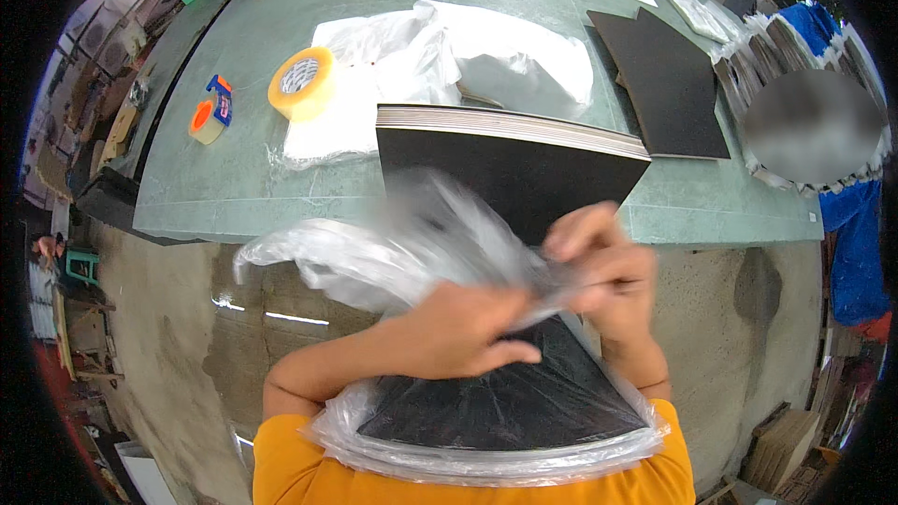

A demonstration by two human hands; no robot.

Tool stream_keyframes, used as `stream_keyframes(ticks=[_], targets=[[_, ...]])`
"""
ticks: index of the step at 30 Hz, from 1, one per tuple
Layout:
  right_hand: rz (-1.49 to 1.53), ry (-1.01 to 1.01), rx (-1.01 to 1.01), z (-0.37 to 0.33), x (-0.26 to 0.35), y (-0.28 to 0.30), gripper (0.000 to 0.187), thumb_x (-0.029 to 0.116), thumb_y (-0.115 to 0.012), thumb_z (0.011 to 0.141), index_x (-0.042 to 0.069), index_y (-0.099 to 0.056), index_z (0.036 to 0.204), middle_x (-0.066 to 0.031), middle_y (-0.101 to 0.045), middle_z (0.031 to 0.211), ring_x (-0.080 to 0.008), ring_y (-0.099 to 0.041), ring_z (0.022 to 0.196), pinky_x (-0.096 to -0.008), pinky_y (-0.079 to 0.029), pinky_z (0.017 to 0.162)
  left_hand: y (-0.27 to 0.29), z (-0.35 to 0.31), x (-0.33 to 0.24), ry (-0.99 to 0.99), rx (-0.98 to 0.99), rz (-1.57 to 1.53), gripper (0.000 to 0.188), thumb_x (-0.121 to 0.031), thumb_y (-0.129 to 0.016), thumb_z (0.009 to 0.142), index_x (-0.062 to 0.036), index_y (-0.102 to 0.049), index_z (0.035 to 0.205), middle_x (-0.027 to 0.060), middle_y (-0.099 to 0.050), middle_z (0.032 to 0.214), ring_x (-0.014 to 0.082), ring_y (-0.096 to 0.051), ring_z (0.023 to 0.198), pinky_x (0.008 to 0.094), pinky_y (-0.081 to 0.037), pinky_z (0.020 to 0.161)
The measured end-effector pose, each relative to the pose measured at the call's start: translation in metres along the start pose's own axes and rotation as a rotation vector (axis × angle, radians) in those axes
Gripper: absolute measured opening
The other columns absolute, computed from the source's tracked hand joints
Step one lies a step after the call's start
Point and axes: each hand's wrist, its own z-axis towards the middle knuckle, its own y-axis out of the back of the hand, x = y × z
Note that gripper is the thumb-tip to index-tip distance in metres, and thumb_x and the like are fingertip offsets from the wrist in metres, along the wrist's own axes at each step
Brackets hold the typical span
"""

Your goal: The person places black boards into clear plastic bags one at a time, smoothing the bag over each board before setting it aside.

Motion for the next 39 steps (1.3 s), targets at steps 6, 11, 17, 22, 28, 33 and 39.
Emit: stream_keyframes(ticks=[6,11,17,22,28,33,39], targets=[[-0.253,-0.241,0.148,0.001,-0.011,0.009,0.054,0.033,-0.069,0.064,0.000,-0.048,0.102,-0.0159,-0.051,0.110,-0.0259,-0.050,0.101,-0.0342,-0.040,0.086,0.026,0.002,0.017,-0.005,-0.237,-0.675,0.023,-0.025,-0.056,0.080,-0.0024,-0.051,0.081,0.0036,-0.057,0.073,0.0152,-0.056,0.065,0.0276,-0.043,0.056],[0.058,-0.392,0.367,-0.011,-0.024,-0.008,0.025,0.024,-0.056,0.079,0.002,-0.055,0.091,-0.0071,-0.056,0.077,-0.0170,-0.055,0.072,-0.0295,-0.045,0.067,0.026,0.006,0.033,0.293,-0.326,-1.097,0.024,-0.026,-0.053,0.083,-0.0021,-0.053,0.084,0.0011,-0.055,0.073,0.0061,-0.050,0.066,0.0216,-0.041,0.059],[0.248,-0.339,0.462,-0.019,-0.017,0.023,0.042,0.023,-0.054,0.081,0.006,-0.045,0.117,-0.0121,-0.055,0.106,-0.0215,-0.053,0.092,-0.0345,-0.040,0.084,0.052,-0.008,0.060,-0.049,0.361,-0.791,0.024,-0.021,-0.064,0.073,0.0001,-0.059,0.083,0.0061,-0.060,0.074,0.0151,-0.058,0.066,0.0262,-0.046,0.062],[0.151,-0.785,1.011,-0.024,-0.028,0.042,0.048,0.039,-0.049,0.080,-0.002,-0.052,0.104,-0.0158,-0.057,0.100,-0.0282,-0.052,0.096,-0.0394,-0.039,0.084,0.062,-0.025,0.056,-0.299,0.052,-1.146,0.014,-0.008,-0.061,0.074,0.0041,-0.059,0.081,0.0133,-0.062,0.074,0.0216,-0.061,0.065,0.0293,-0.047,0.059],[-1.411,-0.501,0.990,-0.044,-0.014,0.036,0.041,0.033,-0.065,0.067,0.001,-0.060,0.091,-0.0195,-0.060,0.078,-0.0289,-0.060,0.074,-0.0392,-0.046,0.069,0.025,-0.033,0.031,0.133,0.269,0.554,0.016,-0.014,-0.058,0.070,-0.0013,-0.053,0.061,0.0123,-0.057,0.063,0.0294,-0.058,0.057,0.0369,-0.046,0.052],[-1.093,-0.654,0.586,-0.024,0.011,0.045,0.022,0.015,-0.060,0.071,0.003,-0.059,0.089,-0.0113,-0.059,0.073,-0.0232,-0.059,0.061,-0.0357,-0.047,0.060,-0.007,-0.044,0.075,0.205,0.466,0.578,0.017,-0.019,-0.058,0.069,-0.0027,-0.057,0.064,0.0142,-0.059,0.068,0.0284,-0.059,0.064,0.0385,-0.046,0.054],[-1.152,-0.112,-0.538,-0.037,0.000,0.051,0.022,-0.004,-0.045,0.069,0.002,-0.056,0.086,-0.0098,-0.058,0.080,-0.0182,-0.056,0.069,-0.0285,-0.044,0.059,0.080,-0.024,0.040,0.590,-0.685,-0.128,0.013,-0.007,-0.063,0.068,-0.0040,-0.060,0.080,0.0056,-0.053,0.056,0.0118,-0.055,0.060,0.0243,-0.043,0.055]])
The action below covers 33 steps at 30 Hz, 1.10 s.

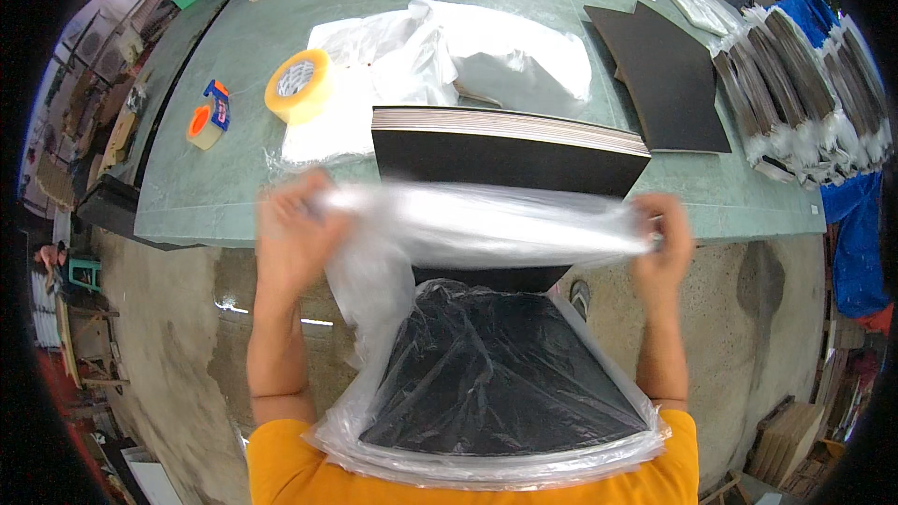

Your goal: The person places black boards into clear plastic bags one at a time, smoothing the bag over each board before setting it aside.

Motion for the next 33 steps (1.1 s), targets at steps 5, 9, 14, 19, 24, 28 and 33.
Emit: stream_keyframes(ticks=[5,9,14,19,24,28,33], targets=[[-0.069,0.182,-0.075,0.020,0.024,-0.017,0.053,-0.014,-0.042,0.061,0.007,-0.053,0.108,-0.0126,-0.049,0.106,-0.0253,-0.046,0.101,-0.0329,-0.038,0.083,-0.014,0.040,0.024,-0.682,-0.667,0.550,0.051,0.007,-0.056,0.065,-0.0138,-0.052,0.112,0.0067,-0.051,0.088,0.0160,-0.053,0.066,0.0264,-0.045,0.056],[-0.406,0.153,0.029,0.021,0.008,0.002,0.064,-0.017,-0.041,0.061,0.011,-0.049,0.118,-0.0127,-0.034,0.123,-0.0231,-0.036,0.112,-0.0320,-0.033,0.088,-0.019,0.018,0.016,-0.732,-0.333,0.632,0.068,0.010,-0.053,0.053,-0.0188,-0.051,0.115,0.0055,-0.047,0.100,0.0205,-0.050,0.075,0.0311,-0.045,0.058],[0.190,0.052,-0.029,0.007,-0.001,0.027,0.034,-0.009,-0.057,0.062,0.003,-0.062,0.094,-0.0083,-0.059,0.076,-0.0133,-0.055,0.068,-0.0222,-0.043,0.059,-0.005,0.000,0.020,-0.816,-0.299,0.369,0.054,0.012,-0.054,0.049,-0.0069,-0.060,0.099,0.0060,-0.054,0.076,0.0189,-0.053,0.069,0.0244,-0.043,0.055],[1.252,-0.517,0.625,-0.012,-0.059,0.027,0.031,0.008,-0.068,0.062,-0.005,-0.057,0.087,-0.0109,-0.060,0.075,-0.0120,-0.057,0.063,-0.0209,-0.043,0.052,0.010,0.004,0.084,-0.024,0.624,-0.956,0.040,-0.005,-0.067,0.055,0.0078,-0.056,0.090,0.0084,-0.059,0.070,0.0141,-0.056,0.064,0.0222,-0.043,0.056],[1.372,-1.238,0.908,-0.113,-0.144,-0.053,0.013,0.001,-0.058,0.066,0.004,-0.054,0.078,-0.0102,-0.055,0.074,-0.0142,-0.055,0.063,-0.0249,-0.042,0.047,-0.059,-0.026,0.174,0.428,0.885,-0.942,0.025,-0.018,-0.064,0.071,0.0014,-0.058,0.085,0.0044,-0.057,0.077,0.0111,-0.053,0.072,0.0209,-0.041,0.062],[0.487,-1.010,0.576,-0.202,-0.195,-0.129,0.027,0.008,-0.050,0.065,-0.001,-0.056,0.090,-0.0131,-0.058,0.075,-0.0233,-0.056,0.072,-0.0317,-0.044,0.064,-0.108,-0.036,0.236,0.553,0.727,-0.564,0.023,-0.021,-0.065,0.073,-0.0002,-0.057,0.080,0.0029,-0.055,0.076,0.0112,-0.051,0.072,0.0231,-0.040,0.070],[-0.163,-0.536,0.769,-0.127,-0.145,-0.087,0.028,0.019,-0.057,0.070,-0.001,-0.056,0.090,-0.0103,-0.059,0.077,-0.0188,-0.054,0.072,-0.0326,-0.043,0.067,-0.086,-0.028,0.212,0.208,0.599,0.220,0.023,-0.014,-0.064,0.072,0.0013,-0.058,0.088,0.0069,-0.060,0.082,0.0139,-0.054,0.074,0.0268,-0.043,0.068]])
